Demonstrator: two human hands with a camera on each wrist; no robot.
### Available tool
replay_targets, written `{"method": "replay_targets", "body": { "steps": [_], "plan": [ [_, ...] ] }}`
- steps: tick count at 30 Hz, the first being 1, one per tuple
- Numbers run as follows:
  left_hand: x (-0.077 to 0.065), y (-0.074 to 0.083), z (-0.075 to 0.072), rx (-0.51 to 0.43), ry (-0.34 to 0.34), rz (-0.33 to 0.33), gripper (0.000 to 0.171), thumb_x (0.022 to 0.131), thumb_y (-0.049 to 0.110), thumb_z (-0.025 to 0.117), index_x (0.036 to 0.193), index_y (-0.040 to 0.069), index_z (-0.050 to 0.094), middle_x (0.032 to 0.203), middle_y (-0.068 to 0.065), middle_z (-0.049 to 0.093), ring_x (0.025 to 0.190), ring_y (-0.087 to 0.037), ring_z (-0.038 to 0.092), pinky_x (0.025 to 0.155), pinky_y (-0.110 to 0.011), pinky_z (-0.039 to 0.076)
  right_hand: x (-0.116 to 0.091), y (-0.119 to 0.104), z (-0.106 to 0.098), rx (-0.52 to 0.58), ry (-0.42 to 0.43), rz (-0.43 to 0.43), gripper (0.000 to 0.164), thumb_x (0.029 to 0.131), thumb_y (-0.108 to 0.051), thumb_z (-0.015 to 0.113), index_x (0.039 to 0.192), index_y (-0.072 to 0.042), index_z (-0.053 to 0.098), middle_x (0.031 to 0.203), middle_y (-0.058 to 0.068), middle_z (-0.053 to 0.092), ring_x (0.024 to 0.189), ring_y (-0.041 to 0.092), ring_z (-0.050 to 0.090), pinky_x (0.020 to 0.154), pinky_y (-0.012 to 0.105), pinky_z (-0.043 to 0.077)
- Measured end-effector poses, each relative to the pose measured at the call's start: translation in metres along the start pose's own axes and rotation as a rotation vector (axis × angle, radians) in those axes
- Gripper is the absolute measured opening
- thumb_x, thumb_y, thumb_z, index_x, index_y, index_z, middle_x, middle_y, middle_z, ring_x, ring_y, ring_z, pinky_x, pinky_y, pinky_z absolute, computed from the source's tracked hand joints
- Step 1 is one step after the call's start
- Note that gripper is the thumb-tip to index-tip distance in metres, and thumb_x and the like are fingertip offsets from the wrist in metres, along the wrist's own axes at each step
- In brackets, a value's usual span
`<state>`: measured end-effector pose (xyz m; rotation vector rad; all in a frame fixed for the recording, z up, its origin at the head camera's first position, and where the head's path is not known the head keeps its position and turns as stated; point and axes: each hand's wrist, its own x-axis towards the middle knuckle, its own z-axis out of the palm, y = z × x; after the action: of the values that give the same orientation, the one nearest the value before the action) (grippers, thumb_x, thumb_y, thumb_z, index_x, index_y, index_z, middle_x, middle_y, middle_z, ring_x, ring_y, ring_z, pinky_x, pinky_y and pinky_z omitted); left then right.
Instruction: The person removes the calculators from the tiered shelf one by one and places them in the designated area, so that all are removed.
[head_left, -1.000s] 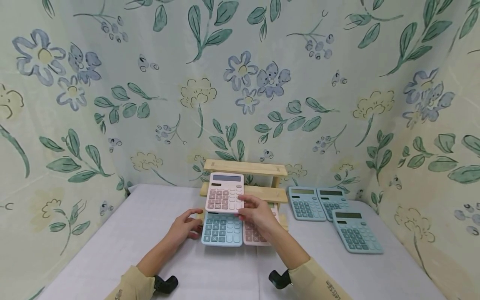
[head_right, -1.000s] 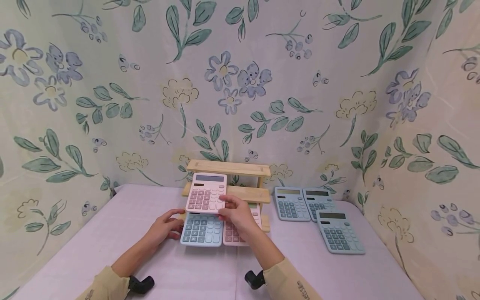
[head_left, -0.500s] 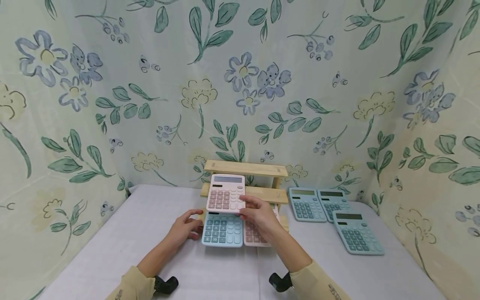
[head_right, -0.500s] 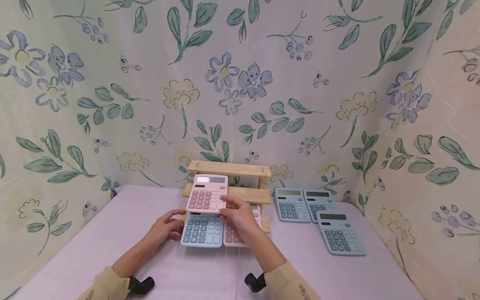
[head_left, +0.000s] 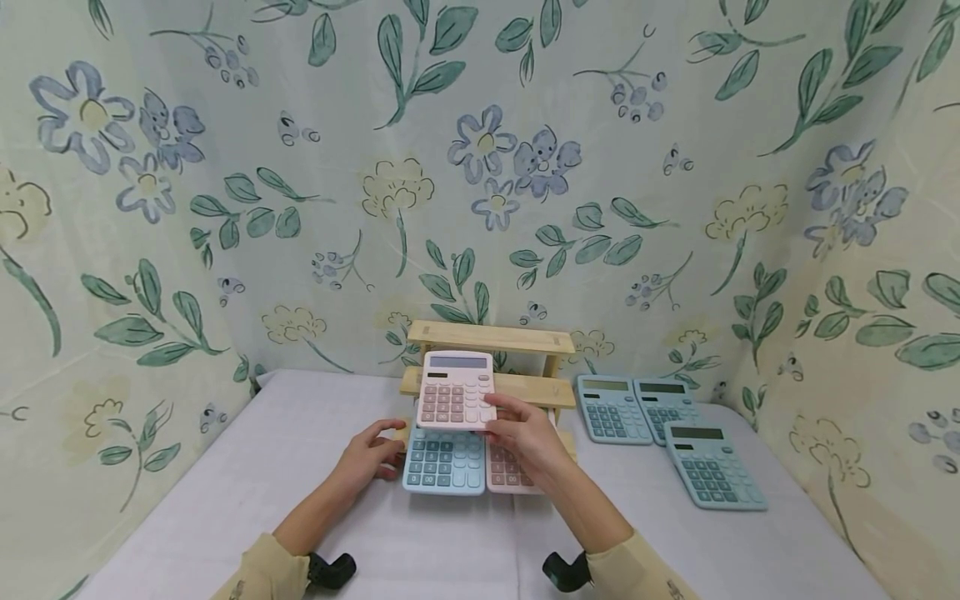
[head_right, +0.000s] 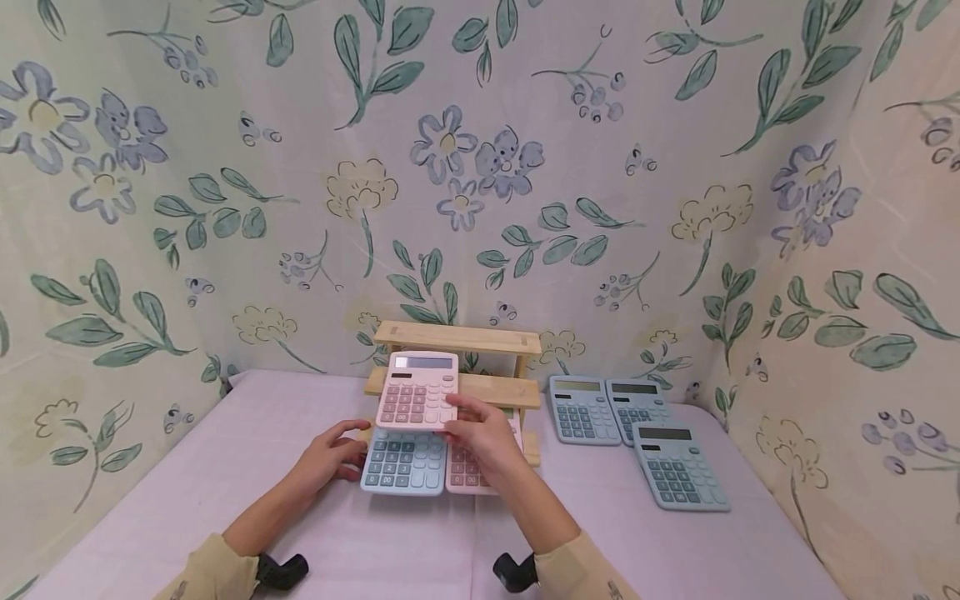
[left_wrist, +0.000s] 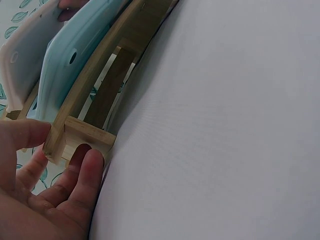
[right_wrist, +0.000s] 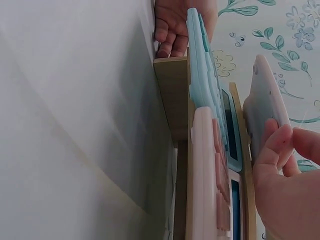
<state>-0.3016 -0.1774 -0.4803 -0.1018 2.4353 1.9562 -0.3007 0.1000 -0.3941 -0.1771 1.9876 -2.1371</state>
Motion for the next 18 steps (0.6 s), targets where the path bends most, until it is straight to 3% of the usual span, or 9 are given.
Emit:
{"method": "replay_targets", "body": {
  "steps": [9, 18],
  "plan": [
    [0.003, -0.002, 0.000, -0.011, 0.001, -0.016, 0.043, 0.095, 0.019, 0.061, 0.137, 0.012, 0.056, 0.098, -0.011, 0.071, 0.083, -0.021, 0.066, 0.067, -0.032, 0.058, -0.008, -0.003, -0.009, 0.043, 0.011, 0.003, 0.048, 0.092, -0.001, 0.064, 0.138, -0.011, 0.060, 0.125, 0.017, 0.059, 0.101, 0.022, 0.068, 0.093, 0.033, 0.056],
    [0.004, -0.004, 0.001, -0.018, 0.009, -0.026, 0.041, 0.095, 0.019, 0.061, 0.136, 0.015, 0.058, 0.097, -0.008, 0.071, 0.082, -0.020, 0.066, 0.068, -0.033, 0.058, -0.014, -0.006, -0.019, 0.060, 0.055, 0.003, 0.046, 0.090, 0.003, 0.064, 0.135, -0.009, 0.062, 0.123, 0.016, 0.060, 0.097, 0.021, 0.066, 0.085, 0.028, 0.056]
  ]
}}
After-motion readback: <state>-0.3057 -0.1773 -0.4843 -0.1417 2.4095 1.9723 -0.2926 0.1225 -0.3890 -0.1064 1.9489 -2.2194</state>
